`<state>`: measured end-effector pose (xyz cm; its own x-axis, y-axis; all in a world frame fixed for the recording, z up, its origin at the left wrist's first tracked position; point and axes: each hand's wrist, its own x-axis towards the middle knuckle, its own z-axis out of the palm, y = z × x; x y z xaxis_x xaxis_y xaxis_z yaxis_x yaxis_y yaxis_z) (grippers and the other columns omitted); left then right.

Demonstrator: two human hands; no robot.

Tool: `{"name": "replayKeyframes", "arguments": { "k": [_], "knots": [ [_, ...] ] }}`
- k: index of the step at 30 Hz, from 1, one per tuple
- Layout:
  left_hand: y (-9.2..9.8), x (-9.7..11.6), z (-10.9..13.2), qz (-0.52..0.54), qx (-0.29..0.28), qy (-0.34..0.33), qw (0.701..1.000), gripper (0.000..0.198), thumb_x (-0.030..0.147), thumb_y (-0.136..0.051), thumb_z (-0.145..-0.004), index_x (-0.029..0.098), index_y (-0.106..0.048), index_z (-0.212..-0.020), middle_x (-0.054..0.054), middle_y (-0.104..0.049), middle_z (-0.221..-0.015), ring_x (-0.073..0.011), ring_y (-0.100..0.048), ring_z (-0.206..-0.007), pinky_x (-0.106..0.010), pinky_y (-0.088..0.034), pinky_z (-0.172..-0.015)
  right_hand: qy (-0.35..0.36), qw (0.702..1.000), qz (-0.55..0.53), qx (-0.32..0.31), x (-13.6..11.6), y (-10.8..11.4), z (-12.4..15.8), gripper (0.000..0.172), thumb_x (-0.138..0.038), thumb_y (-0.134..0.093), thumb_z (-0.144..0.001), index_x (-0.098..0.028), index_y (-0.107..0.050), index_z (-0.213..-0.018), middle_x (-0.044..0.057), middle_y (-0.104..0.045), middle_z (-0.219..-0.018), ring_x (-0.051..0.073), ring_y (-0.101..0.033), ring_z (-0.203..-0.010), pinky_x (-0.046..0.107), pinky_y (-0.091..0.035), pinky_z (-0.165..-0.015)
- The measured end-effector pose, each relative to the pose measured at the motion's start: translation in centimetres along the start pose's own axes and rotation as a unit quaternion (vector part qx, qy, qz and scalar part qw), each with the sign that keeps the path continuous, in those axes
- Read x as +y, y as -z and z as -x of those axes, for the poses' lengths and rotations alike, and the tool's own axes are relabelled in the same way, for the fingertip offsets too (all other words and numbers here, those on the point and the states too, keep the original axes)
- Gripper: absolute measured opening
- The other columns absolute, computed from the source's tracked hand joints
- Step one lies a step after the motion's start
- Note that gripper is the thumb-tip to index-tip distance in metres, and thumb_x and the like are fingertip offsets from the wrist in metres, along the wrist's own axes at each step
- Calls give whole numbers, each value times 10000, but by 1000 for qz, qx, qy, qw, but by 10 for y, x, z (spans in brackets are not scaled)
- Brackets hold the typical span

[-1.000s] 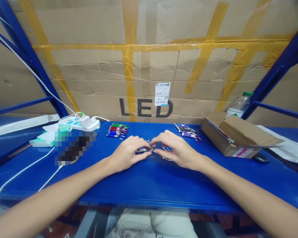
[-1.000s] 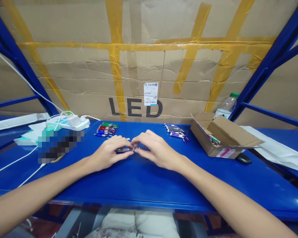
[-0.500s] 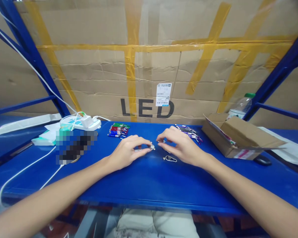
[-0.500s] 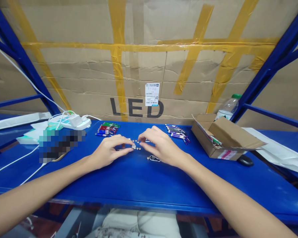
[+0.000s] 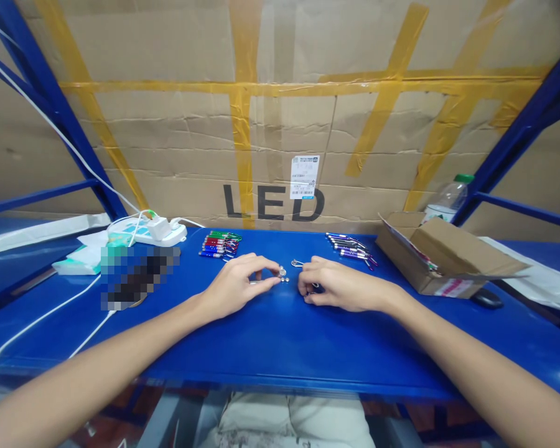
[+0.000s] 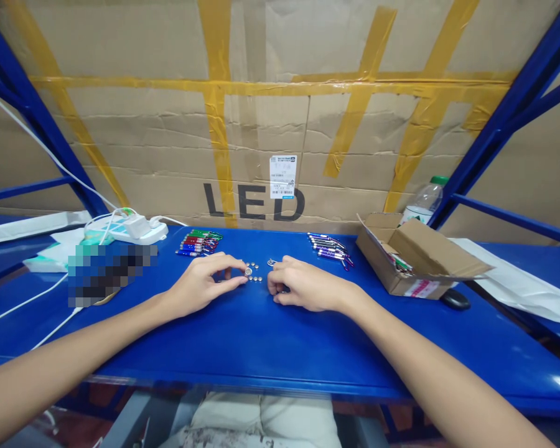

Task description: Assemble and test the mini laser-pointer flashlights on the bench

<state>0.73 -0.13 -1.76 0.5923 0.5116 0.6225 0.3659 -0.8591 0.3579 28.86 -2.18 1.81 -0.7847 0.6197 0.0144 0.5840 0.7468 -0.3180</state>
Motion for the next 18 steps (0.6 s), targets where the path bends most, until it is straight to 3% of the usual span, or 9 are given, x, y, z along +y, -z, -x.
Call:
{"name": "replayKeyframes", "arguments": {
  "k": [7,18],
  "knots": [
    [1,1,0,-1,-13,-4,1000,165,324,-698,-1027,214,-765,-1130,-43,-803,-1011,-160,-646,-767,-303,-531,-786,-13,1000,-20,3,0,-6,-1,109,-193,-642,-1020,-216,-628,-914,42,-675,-913,260,-491,-956,369,-375,-841],
    [0,2,0,-2,-7,0,1000,189,354,-682,-1034,213,-771,-1123,-47,-799,-1002,-162,-642,-772,-311,-542,-781,-29,999,-1,25,0,-3,0,142,-329,-680,-1031,-220,-624,-958,55,-675,-989,270,-504,-962,389,-383,-870]
  ]
}}
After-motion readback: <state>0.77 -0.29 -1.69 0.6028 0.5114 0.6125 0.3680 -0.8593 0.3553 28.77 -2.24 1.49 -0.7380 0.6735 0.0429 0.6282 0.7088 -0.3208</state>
